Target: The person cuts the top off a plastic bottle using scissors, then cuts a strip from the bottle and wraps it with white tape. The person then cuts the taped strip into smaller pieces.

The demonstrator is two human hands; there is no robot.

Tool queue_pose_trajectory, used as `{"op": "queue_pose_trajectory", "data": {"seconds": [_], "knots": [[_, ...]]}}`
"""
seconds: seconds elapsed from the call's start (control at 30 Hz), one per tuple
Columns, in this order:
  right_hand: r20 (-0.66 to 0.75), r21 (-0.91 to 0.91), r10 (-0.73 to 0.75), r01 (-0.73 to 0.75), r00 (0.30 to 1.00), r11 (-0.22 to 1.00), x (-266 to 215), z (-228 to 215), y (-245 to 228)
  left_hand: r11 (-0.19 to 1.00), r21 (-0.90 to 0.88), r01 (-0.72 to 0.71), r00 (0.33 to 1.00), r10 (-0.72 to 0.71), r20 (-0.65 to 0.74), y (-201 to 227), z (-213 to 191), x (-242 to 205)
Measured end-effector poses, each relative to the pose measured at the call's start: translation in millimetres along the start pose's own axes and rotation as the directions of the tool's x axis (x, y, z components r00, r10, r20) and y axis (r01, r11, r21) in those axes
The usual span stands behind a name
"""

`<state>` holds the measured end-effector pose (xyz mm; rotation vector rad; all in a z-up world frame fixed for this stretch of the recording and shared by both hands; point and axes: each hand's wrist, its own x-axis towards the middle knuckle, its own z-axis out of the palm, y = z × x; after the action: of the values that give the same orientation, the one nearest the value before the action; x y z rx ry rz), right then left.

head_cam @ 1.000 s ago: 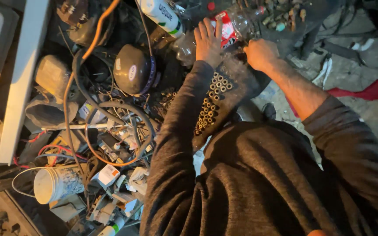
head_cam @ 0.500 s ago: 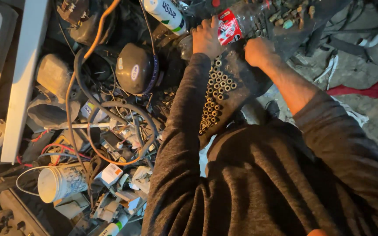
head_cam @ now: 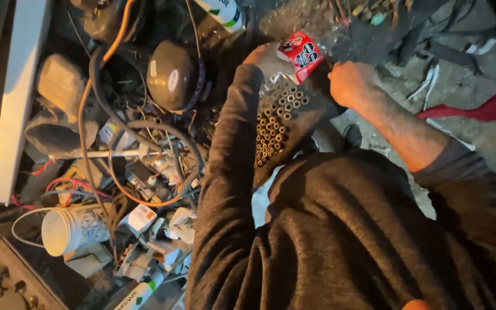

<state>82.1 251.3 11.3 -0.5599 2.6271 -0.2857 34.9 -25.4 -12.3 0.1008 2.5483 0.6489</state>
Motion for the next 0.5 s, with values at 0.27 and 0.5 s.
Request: {"op": "queue_pose_trajectory", "data": {"seconds": [0.27, 0.5], "knots": [[-0.045, 0.057, 0.000, 0.003, 0.999, 0.998, 10.8, 11.3, -1.8, 0.903, 0.427, 0.038, 0.826, 0.212, -0.522, 70.2, 24.5, -62.4], [0.005, -0.017, 0.020, -0.020, 1.000, 1.000, 6.4, 27.7, -0.9, 0.836, 0.505, 0.214, 0.864, 0.079, -0.498, 45.1, 68.3, -44.2]]}}
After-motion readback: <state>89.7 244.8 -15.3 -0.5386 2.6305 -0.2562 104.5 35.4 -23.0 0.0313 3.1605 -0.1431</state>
